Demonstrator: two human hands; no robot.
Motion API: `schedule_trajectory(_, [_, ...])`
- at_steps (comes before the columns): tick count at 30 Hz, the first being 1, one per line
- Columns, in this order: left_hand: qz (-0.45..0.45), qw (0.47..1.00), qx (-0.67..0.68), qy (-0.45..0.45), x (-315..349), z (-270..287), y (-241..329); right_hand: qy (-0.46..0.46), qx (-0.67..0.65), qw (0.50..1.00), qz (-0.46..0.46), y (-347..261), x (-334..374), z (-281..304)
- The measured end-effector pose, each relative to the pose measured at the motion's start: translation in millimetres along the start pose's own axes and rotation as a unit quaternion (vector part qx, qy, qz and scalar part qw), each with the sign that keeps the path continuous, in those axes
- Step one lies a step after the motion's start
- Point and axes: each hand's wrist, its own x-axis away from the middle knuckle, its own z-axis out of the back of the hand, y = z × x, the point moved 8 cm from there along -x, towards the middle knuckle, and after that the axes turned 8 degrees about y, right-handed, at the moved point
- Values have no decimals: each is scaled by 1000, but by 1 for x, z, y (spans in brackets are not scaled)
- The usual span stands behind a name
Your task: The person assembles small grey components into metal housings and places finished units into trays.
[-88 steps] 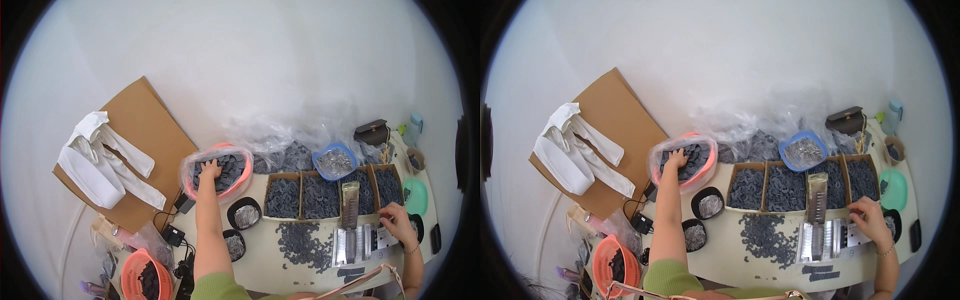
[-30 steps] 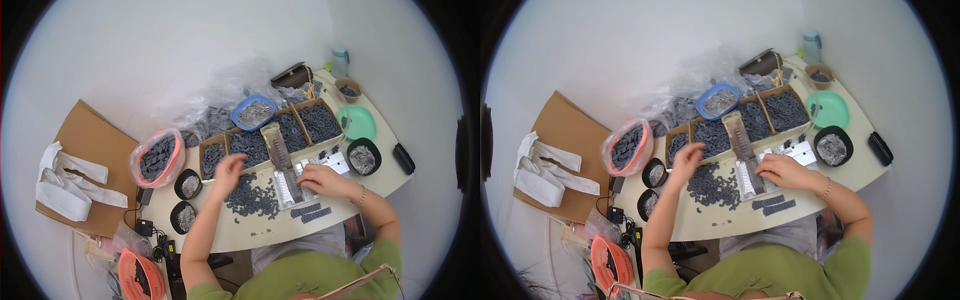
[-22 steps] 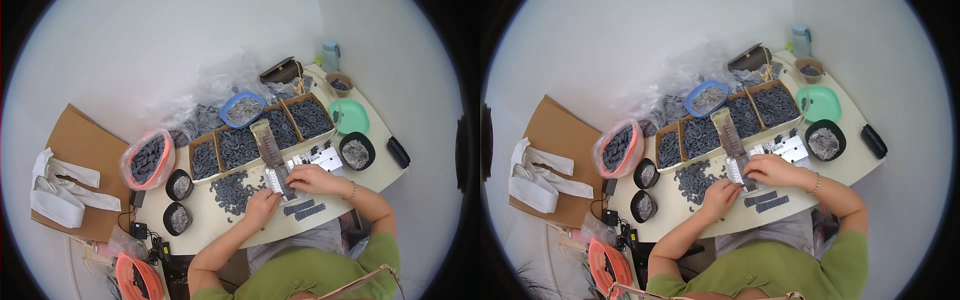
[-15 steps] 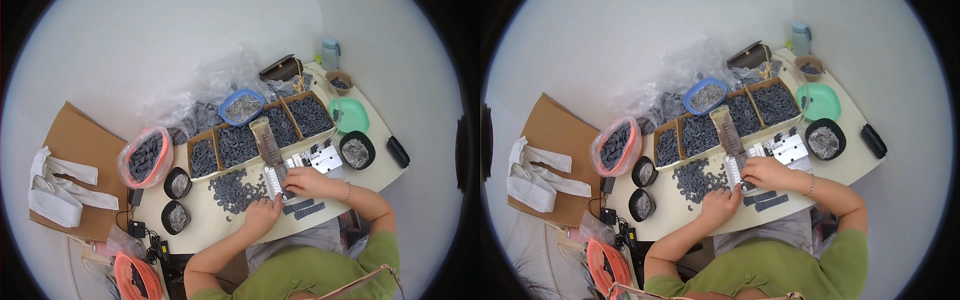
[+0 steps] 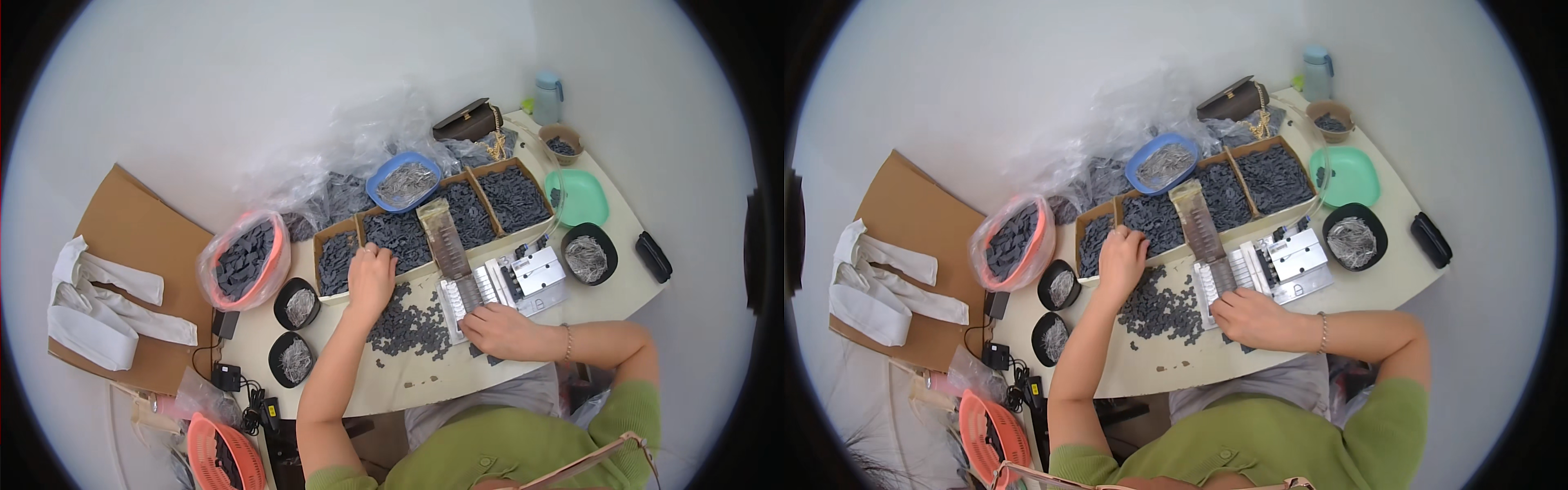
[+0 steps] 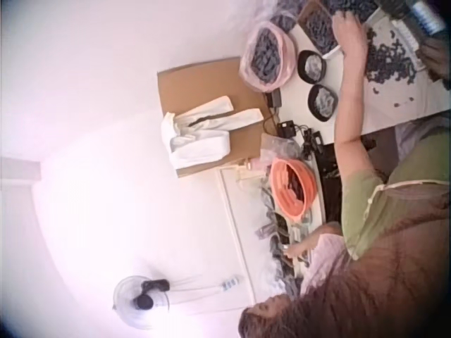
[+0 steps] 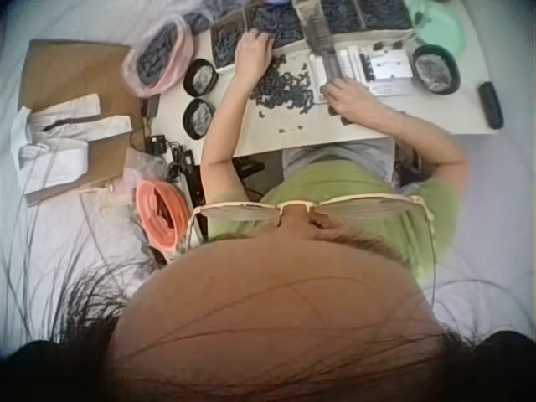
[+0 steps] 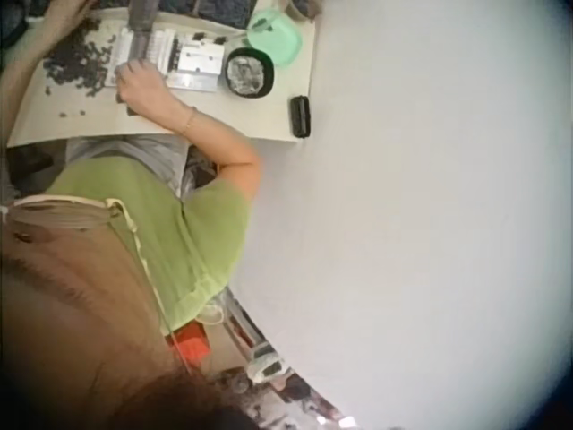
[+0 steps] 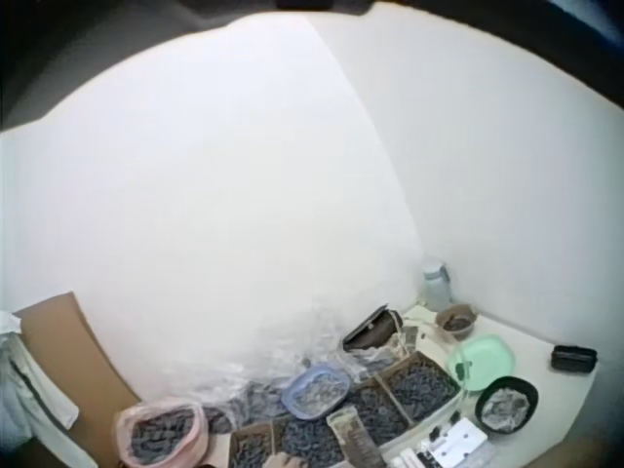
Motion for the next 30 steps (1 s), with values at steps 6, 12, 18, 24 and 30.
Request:
schedule_trajectory(6, [10,997,-18,-78,-13,-36,-16,-27,-78,984,-158,92,-7,-5])
schedule_trajectory(12, [51,995,75,37,-14,-9,-6,-7,80,980,-182,170,-27,8])
schedule_trajectory(18, [-1,971,237,4,31,3,64,-13,33,975,-217,181,-39,-10])
schedule_trajectory(24, [-144,971,182,-63,78,1,119,27,-298,884,-358,184,-28,-1])
schedule_trajectory(30, [-224,969,91,-58,92,6,144,-32,-348,882,-316,130,-19,5])
